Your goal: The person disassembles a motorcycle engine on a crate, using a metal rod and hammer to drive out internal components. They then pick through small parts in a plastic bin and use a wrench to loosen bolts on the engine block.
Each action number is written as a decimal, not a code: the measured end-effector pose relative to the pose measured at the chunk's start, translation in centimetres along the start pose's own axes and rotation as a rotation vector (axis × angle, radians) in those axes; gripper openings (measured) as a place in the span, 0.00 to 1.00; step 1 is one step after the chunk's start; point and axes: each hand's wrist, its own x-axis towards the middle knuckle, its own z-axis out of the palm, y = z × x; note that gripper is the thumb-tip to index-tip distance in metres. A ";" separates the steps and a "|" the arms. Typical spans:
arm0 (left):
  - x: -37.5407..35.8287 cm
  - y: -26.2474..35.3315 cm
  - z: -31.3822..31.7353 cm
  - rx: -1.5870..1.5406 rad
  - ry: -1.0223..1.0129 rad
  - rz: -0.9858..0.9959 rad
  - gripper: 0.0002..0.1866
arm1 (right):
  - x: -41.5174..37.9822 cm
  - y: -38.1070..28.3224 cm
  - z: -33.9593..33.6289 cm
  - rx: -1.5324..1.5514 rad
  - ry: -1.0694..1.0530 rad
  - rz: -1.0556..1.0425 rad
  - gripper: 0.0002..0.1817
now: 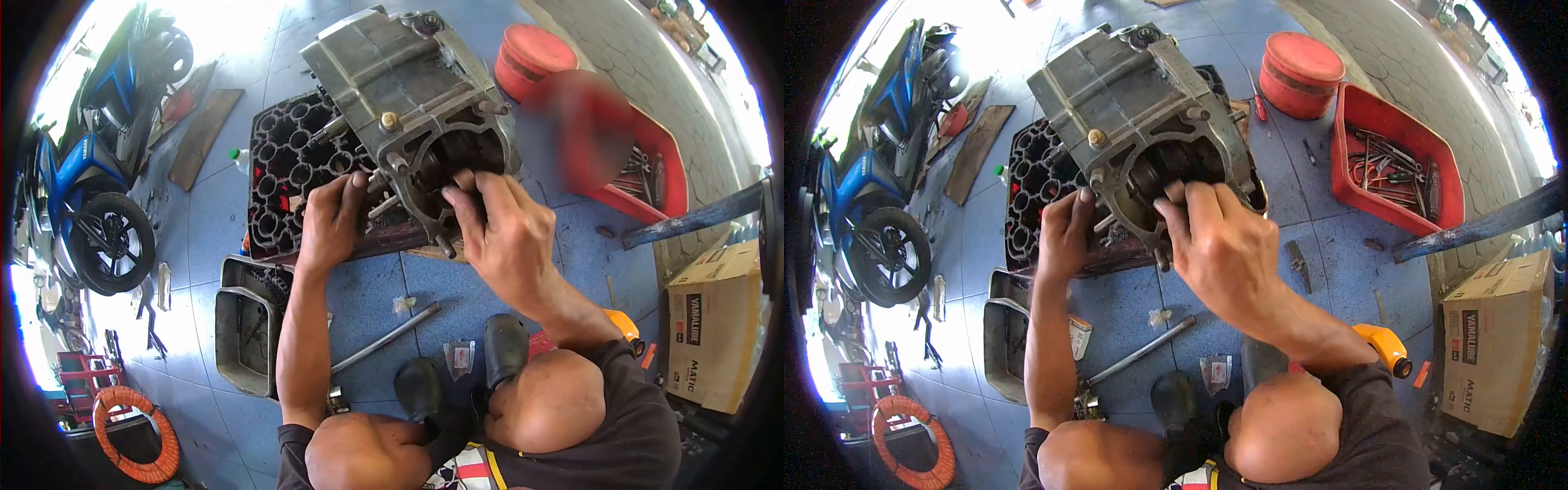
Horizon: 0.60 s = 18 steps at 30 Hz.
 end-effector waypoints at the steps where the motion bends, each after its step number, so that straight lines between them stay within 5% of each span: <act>1: 0.1 0.6 -0.3 -0.026 -0.042 -0.078 0.23 | 0.2 -0.2 -0.1 -0.017 -0.023 0.020 0.07; 3: 0.5 0.9 -0.8 -0.100 -0.108 -0.179 0.21 | 0.3 -0.3 -0.2 -0.039 -0.033 0.026 0.08; 7: 0.0 1.5 0.3 -0.286 0.008 -0.071 0.19 | -0.5 0.4 0.3 0.011 0.039 -0.014 0.08; 10: 0.3 1.2 -0.3 -0.251 -0.110 -0.081 0.17 | -0.6 0.2 0.2 0.009 0.042 -0.011 0.08; 12: 0.3 1.3 -0.5 -0.027 -0.099 0.079 0.17 | -0.3 0.1 0.2 0.001 0.034 -0.001 0.08; 18: 0.6 0.4 0.0 -0.214 -0.145 -0.073 0.24 | -0.3 0.0 -0.9 0.016 0.064 -0.091 0.08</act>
